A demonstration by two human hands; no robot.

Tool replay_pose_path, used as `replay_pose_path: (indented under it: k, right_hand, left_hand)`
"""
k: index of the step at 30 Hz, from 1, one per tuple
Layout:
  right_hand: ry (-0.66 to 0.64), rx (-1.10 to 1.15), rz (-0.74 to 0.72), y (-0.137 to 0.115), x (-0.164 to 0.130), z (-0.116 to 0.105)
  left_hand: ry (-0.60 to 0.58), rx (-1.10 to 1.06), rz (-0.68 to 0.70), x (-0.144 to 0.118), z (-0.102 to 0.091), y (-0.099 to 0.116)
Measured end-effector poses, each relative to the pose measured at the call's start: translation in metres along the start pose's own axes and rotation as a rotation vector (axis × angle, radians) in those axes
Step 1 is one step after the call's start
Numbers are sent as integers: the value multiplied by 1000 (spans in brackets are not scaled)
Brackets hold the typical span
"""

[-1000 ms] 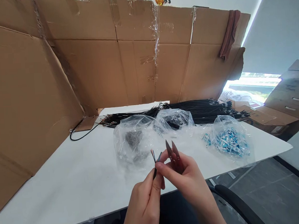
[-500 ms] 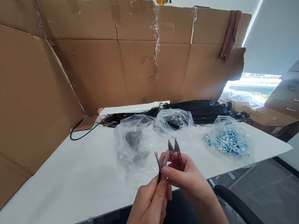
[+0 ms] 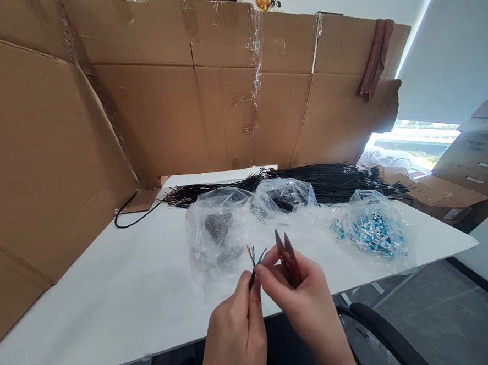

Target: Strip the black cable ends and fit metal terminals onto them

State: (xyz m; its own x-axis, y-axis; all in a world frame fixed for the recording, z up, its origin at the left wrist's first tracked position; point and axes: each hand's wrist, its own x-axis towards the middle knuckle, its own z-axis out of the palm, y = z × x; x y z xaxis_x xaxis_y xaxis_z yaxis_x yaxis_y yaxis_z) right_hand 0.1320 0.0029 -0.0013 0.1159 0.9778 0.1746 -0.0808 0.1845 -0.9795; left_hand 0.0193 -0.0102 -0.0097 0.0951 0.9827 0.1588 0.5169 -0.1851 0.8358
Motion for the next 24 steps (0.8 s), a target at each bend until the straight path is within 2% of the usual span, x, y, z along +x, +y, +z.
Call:
replay_pose_path:
  k: [4, 6, 10, 14, 19, 24]
  right_hand:
    - [107, -171, -197, 8, -3, 10]
    - [106, -173, -221, 9, -3, 11]
    - [85, -20, -93, 3, -1, 7]
    - [-20, 96, -8, -1, 2, 0]
    - [38, 130, 30, 3, 4, -1]
    - [43, 138, 37, 3, 2, 1]
  left_hand:
    - [88, 126, 12, -1, 2, -6]
    - [111, 146, 16, -1, 2, -8]
    - [68, 141, 2, 0, 0, -6]
    - [3, 140, -18, 1, -2, -1]
    - [-10, 173, -35, 2, -1, -1]
    - [-8, 191, -39, 1, 0, -3]
